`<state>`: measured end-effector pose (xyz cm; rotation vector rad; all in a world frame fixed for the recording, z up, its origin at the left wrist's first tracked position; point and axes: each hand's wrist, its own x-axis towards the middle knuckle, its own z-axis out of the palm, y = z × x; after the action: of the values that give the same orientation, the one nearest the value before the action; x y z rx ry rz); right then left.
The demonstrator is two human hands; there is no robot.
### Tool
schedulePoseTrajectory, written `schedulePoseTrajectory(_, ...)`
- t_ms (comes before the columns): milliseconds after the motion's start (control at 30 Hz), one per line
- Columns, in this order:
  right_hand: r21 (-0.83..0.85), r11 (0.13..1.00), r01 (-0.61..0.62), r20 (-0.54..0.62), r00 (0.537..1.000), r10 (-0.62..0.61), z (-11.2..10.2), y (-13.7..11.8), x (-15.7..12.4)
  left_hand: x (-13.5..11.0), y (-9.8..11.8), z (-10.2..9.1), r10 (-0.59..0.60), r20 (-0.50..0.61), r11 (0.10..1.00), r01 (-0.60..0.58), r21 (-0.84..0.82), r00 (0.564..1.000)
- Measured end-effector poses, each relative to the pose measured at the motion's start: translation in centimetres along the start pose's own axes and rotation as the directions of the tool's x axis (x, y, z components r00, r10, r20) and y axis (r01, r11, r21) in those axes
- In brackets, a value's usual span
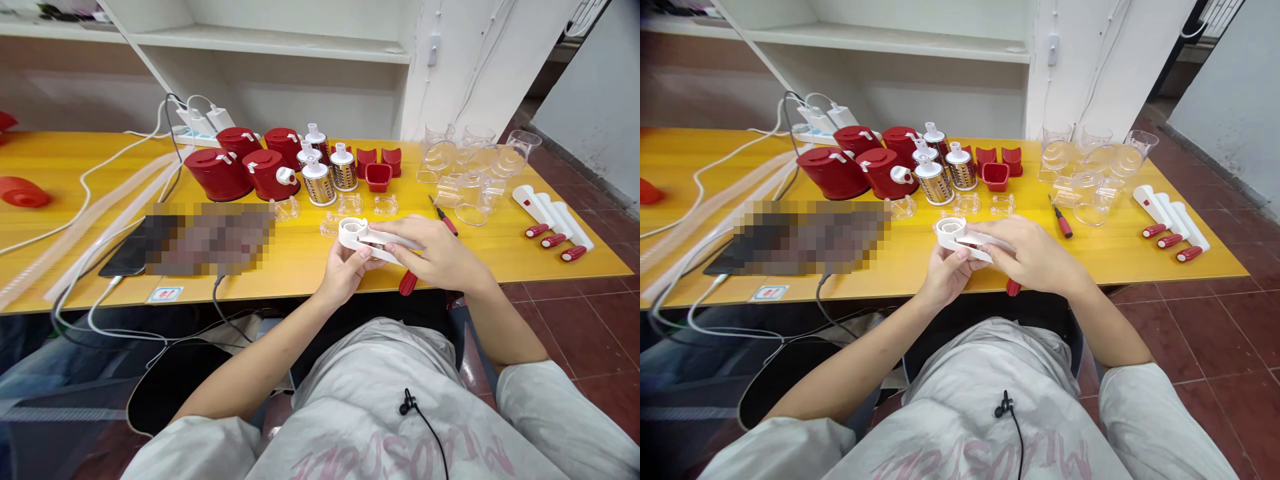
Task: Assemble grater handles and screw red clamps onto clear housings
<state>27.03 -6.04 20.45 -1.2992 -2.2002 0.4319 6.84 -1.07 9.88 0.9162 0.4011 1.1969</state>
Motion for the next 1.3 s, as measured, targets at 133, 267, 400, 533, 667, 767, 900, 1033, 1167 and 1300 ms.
schedulePoseTrajectory(133,0.001,1.000,-0.015,-0.011,1.000,0.015,0.1,-0.3,0.0,-0.1,0.0,-0.1,0.001,0.006,1.000,-0.001,0.019,1.000)
schedulePoseTrajectory(267,0.002,1.000,-0.020,0.007,1.000,0.020,0.3,-0.3,-0.1,-0.1,0.0,-0.1,0.013,0.008,1.000,-0.013,0.010,1.000)
schedulePoseTrajectory(400,0.003,0.999,-0.033,-0.003,0.999,0.033,0.6,-0.5,-0.2,0.0,-0.2,-0.1,0.023,0.000,1.000,-0.023,-0.010,1.000)
schedulePoseTrajectory(533,0.000,0.999,-0.049,-0.030,0.998,0.049,1.1,-0.8,-0.1,0.1,-0.3,-0.1,0.037,-0.028,0.999,-0.036,0.024,0.999)
schedulePoseTrajectory(667,0.000,1.000,-0.023,-0.030,0.999,0.023,1.2,-0.8,0.0,0.1,-0.2,-0.1,0.027,-0.027,0.999,-0.026,0.029,0.999)
schedulePoseTrajectory(767,0.002,1.000,0.011,-0.018,1.000,-0.011,1.2,-0.6,0.0,0.1,0.0,-0.1,0.019,-0.026,1.000,-0.019,0.021,0.999)
schedulePoseTrajectory(900,-0.005,0.999,0.048,-0.026,0.998,-0.048,1.2,-0.5,0.1,0.1,0.0,-0.1,0.024,-0.041,1.000,-0.024,0.006,0.999)
schedulePoseTrajectory(1033,-0.024,0.997,0.072,-0.033,0.997,-0.073,1.4,-0.6,0.1,0.2,-0.1,0.0,0.028,-0.051,1.000,-0.028,0.004,0.998)
schedulePoseTrajectory(1167,-0.049,0.996,0.073,-0.044,0.996,-0.076,1.9,-0.7,0.1,0.3,-0.1,0.1,0.039,-0.072,0.999,-0.039,-0.003,0.997)
schedulePoseTrajectory(1300,-0.063,0.996,0.067,-0.067,0.995,-0.072,2.3,-0.8,-0.1,0.2,0.1,0.3,0.039,-0.065,0.999,-0.040,-0.020,0.997)
